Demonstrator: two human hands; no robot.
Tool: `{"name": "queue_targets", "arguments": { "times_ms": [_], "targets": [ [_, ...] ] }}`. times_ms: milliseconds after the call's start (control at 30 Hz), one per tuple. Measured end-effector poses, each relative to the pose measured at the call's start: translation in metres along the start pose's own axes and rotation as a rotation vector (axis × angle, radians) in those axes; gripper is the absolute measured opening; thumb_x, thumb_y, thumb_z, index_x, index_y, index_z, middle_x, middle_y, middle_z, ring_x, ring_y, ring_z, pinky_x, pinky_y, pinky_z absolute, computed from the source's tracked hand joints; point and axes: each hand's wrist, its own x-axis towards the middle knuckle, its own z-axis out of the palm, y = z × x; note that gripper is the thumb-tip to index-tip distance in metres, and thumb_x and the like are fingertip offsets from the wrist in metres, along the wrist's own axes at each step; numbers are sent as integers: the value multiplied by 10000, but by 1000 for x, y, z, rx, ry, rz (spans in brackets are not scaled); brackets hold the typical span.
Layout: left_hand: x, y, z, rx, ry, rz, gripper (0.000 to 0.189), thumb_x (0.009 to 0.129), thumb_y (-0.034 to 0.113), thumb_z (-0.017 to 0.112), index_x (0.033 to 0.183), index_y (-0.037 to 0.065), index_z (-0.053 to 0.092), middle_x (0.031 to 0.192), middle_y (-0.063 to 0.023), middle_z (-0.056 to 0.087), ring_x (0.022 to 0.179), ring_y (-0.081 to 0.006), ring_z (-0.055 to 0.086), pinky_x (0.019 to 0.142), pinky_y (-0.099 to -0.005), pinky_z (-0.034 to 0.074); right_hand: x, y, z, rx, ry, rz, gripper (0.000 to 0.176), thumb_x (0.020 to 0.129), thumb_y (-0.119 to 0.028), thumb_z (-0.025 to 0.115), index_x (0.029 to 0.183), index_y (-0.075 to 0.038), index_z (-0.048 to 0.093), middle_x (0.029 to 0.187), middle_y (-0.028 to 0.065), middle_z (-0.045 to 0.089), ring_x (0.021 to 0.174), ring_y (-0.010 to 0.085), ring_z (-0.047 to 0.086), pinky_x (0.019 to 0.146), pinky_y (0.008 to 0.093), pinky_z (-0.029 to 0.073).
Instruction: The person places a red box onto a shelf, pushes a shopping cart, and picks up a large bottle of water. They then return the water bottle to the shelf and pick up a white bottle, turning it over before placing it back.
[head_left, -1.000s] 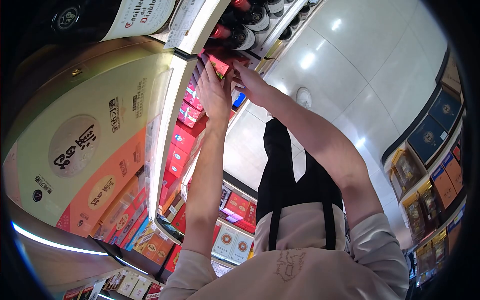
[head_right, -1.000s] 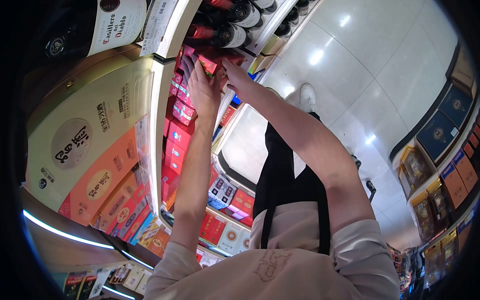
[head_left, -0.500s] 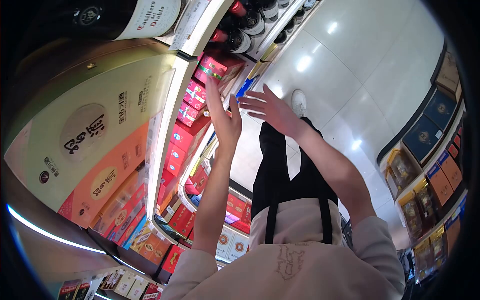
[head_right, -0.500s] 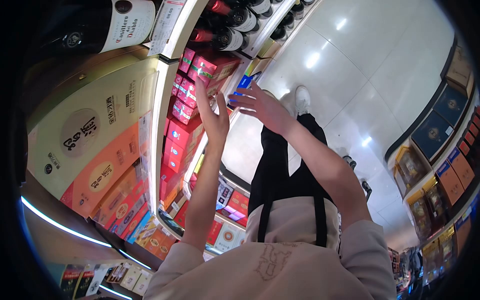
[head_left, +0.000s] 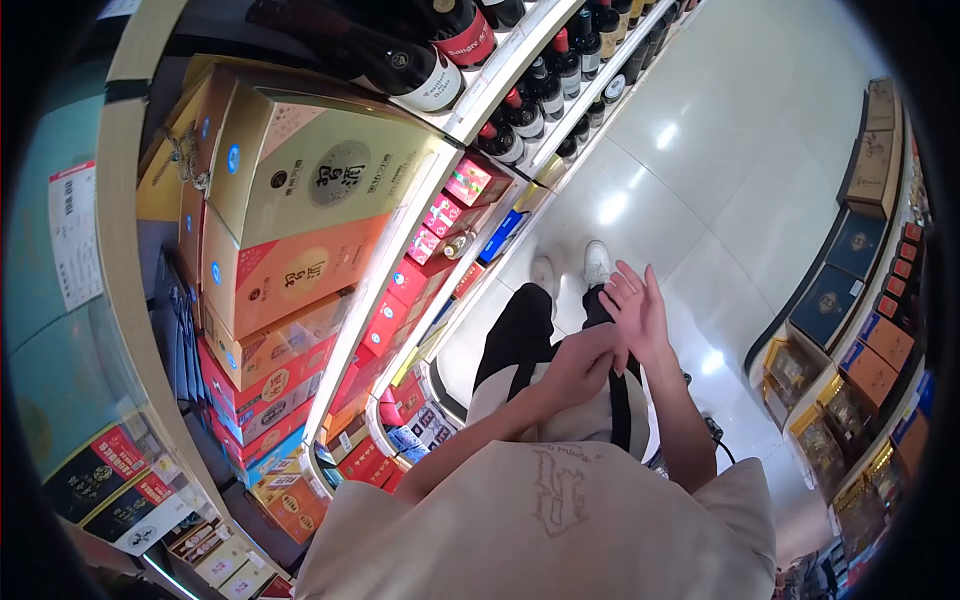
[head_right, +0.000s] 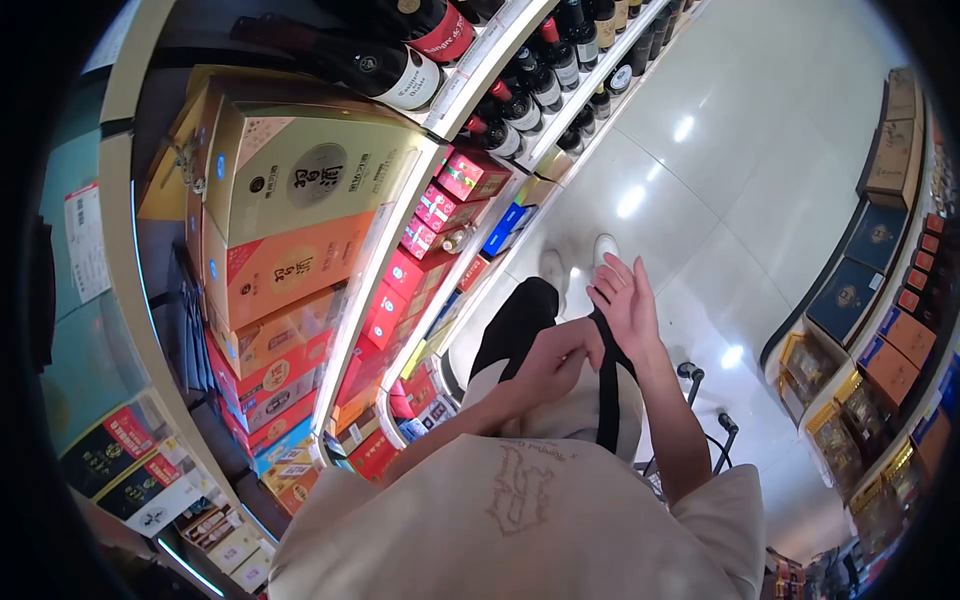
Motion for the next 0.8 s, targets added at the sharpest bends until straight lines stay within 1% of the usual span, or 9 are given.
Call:
{"name": "queue_targets", "arguments": {
  "times_ms": [67,133,333,400,467,500,567,667,800],
  "targets": [
    [-1,11,-3,76,-112,51,191,798,-154,472,802,13,565,762,-92,570,727,-238,611,644,-350,468,-18,-7,-5,27,4,-81,527,1079,-502,511,1347,-55,593,1096,57,696,1058,195,657,1056,397,491],
    [-5,11,-9,206,-261,225,135,836,-97,502,816,17,570,770,-95,575,733,-273,604,657,-368,484,-39,-4,-12,64,16,-175,495,1078,-477,531,1337,-60,595,1086,47,698,1043,184,660,1045,387,498],
    [-24,13,-37,272,-486,161,126,892,-29,495,844,18,602,812,-114,638,774,-295,648,722,-406,517,-111,59,-15,216,179,-599,375,1077,-398,556,1274,-83,603,1030,31,698,995,172,658,1010,373,509],
    [-25,5,-35,160,-541,93,151,912,-31,487,868,16,623,813,-114,664,754,-285,660,714,-410,519,-130,93,-4,314,274,-736,307,1090,-326,547,1208,-53,622,965,28,684,930,159,651,961,347,515],
    [-23,4,-25,165,-635,89,165,930,-31,484,887,12,638,808,-118,679,726,-278,663,700,-401,521,-142,133,-2,-169,654,-1069,258,1104,-239,524,1125,-8,636,884,32,655,850,134,632,900,307,513],
    [-22,1,-17,187,-660,78,178,945,-32,472,901,-3,642,830,-109,690,766,-225,663,726,-364,517,-150,149,7,-277,731,-1171,259,1115,-186,491,1069,23,637,827,36,625,804,113,610,828,277,503],
    [-22,1,6,218,-756,-5,205,986,-26,457,925,-24,652,862,-78,701,842,-142,660,783,-312,522,-167,181,3,-319,688,-1156,251,1117,-174,491,1085,29,636,827,45,641,795,108,608,787,270,494],
    [-37,3,40,163,-878,52,211,997,-28,456,941,-27,659,877,-74,702,878,-133,664,833,-302,531,-189,217,-12,-245,627,-1131,236,1114,-159,504,1100,33,640,837,49,657,787,105,607,777,263,487],
    [-71,1,71,113,-1048,94,191,1000,9,481,954,-12,666,863,-98,712,841,-170,690,760,-311,532,-228,232,-46,-91,829,-1271,243,1115,-168,508,1106,36,640,842,49,659,787,112,614,769,272,491]
  ]
}}
